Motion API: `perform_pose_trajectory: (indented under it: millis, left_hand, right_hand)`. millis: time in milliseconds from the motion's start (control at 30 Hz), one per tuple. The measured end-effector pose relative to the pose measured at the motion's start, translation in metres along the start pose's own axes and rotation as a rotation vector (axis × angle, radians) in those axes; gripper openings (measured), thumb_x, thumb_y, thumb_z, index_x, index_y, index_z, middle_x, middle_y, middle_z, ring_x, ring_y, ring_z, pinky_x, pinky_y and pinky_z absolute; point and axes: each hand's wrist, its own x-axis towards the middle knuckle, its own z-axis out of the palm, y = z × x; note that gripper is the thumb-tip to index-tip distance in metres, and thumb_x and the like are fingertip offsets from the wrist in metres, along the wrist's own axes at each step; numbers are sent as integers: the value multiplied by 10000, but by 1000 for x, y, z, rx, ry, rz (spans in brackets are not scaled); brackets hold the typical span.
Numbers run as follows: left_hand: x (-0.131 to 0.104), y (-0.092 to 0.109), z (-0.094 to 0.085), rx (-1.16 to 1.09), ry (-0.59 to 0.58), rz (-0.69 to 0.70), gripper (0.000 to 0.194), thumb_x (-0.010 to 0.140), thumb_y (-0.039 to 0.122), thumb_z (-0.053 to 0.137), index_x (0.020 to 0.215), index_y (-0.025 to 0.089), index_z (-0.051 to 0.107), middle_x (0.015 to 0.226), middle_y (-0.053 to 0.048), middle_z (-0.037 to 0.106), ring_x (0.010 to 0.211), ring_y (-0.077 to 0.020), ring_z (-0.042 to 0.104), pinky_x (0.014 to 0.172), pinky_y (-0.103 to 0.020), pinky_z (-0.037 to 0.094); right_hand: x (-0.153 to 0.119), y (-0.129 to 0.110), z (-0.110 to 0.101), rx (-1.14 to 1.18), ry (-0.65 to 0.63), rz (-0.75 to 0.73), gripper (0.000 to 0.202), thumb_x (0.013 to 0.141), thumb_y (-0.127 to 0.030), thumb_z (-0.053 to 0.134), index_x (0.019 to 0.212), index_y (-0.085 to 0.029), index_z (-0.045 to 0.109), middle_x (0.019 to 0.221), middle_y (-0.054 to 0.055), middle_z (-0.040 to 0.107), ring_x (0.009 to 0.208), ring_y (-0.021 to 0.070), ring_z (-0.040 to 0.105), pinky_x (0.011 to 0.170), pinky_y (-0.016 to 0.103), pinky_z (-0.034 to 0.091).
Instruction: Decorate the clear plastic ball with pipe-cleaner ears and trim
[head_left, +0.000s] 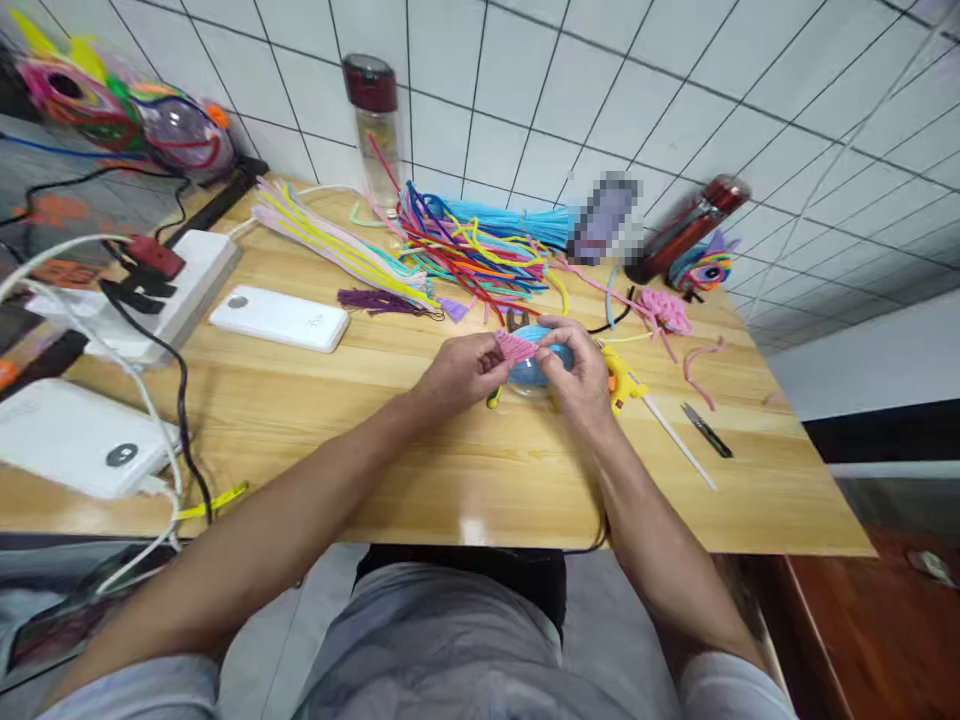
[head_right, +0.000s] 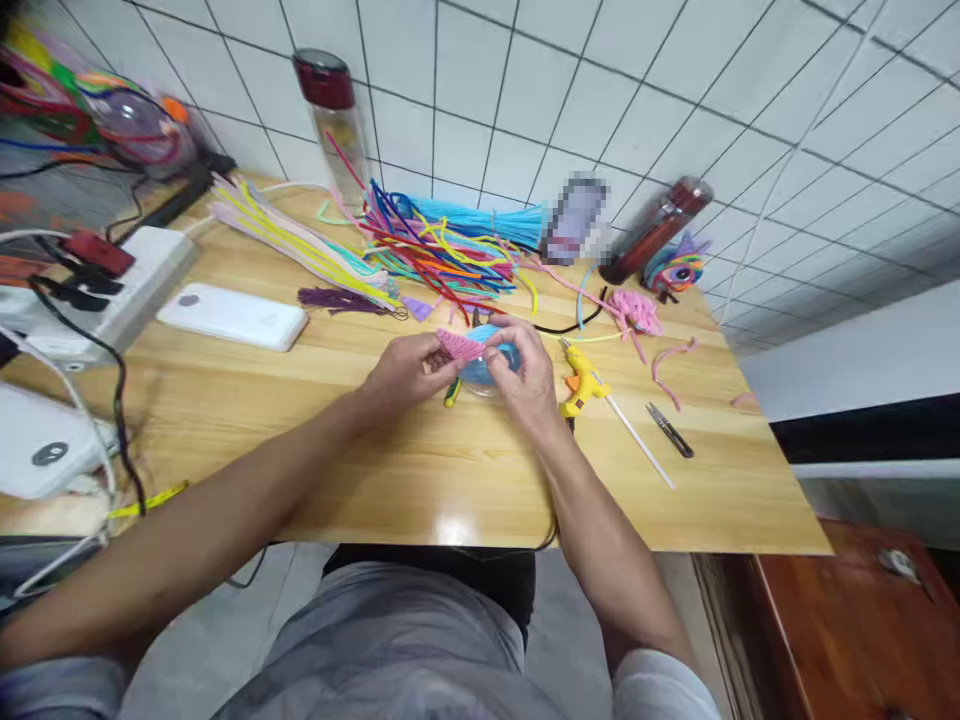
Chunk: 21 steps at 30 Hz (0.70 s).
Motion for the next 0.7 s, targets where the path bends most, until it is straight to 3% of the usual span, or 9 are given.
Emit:
perform_pose_trajectory:
  millis: [200,300,500,700]
  left_hand:
    - [2,3,-3,-25,-43,-12,140,906,277,702,827,175,649,702,18,643,599,-107,552,595,-222,433]
    - [2,5,-1,-69,4,2,130,882,275,723,902,180,637,730,26,630,610,-111,556,598,-227,444]
    - [5,0,9,-41,70,55,156,899,282,729,840,183,623,705,25,606,616,-113,533,606,-242,418]
    - [7,0,3,3,61,154,158,934,269,710,823,179,643,721,13,600,629,-118,530,611,-251,404]
  right_hand:
    - [-1,0,-1,-27,1,18,39,915,-293,671,923,-259,687,1279,67,745,1218,266,671,1059,431,521]
    - [-1,-1,-1,-41,4,22,39,920,-296,667,920,-259,681,1279,75,740,1216,268,672,1050,432,524]
    - [-1,-1,0,-59,-8,13,40,916,-291,654,930,-259,674,1303,74,739,1241,274,670,1092,452,515]
    - [-1,-1,0,-77,11,-1,37,917,-292,652,917,-261,673,1267,77,749,1210,271,679,1063,446,526]
